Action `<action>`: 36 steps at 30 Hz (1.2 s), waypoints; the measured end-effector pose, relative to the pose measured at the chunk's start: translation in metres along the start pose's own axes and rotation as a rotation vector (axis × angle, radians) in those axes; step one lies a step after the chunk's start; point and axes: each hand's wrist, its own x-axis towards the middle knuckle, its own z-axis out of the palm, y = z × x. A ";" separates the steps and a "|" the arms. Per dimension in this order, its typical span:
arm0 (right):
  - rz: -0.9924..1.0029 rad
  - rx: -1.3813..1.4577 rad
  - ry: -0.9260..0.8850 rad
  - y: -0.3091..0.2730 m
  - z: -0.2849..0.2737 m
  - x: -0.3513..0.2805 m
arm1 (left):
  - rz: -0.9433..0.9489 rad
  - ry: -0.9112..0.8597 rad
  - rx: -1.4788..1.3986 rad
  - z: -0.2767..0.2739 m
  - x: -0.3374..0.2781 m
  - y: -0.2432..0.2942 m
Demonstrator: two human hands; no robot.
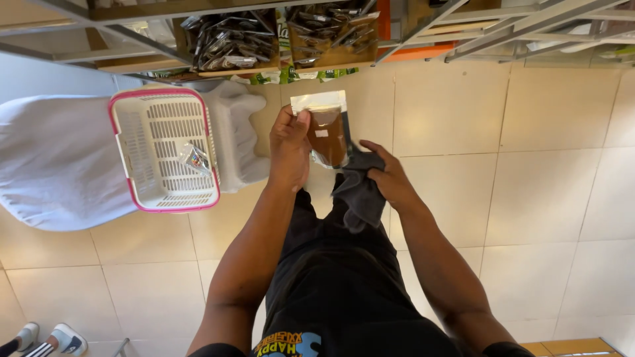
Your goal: The recorder wipes bags of coffee with a cloth and organizes them on retail shelves.
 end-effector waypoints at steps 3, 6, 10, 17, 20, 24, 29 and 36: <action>0.073 0.319 -0.093 -0.005 0.008 0.023 | -0.154 0.041 -0.112 0.000 0.025 -0.005; -0.147 0.090 -0.075 0.002 0.015 0.040 | -0.168 -0.051 -0.267 -0.038 0.053 -0.049; -0.296 -0.200 0.016 0.004 0.023 0.056 | -0.147 -0.176 -0.572 -0.064 0.081 -0.084; -0.372 -0.419 0.138 0.025 0.020 0.087 | -0.321 -0.085 -0.433 -0.081 0.109 -0.117; -0.401 -0.400 0.206 0.047 0.009 0.106 | -0.400 -0.009 -0.375 -0.084 0.126 -0.121; -0.301 -0.285 0.469 0.060 -0.018 0.140 | -0.393 0.067 -0.185 -0.109 0.158 -0.138; -0.306 -0.484 0.411 0.114 -0.049 0.195 | 0.002 0.052 0.666 -0.110 0.195 -0.148; -0.253 -0.850 0.024 0.107 -0.046 0.253 | 0.472 -0.244 1.275 -0.053 0.218 -0.099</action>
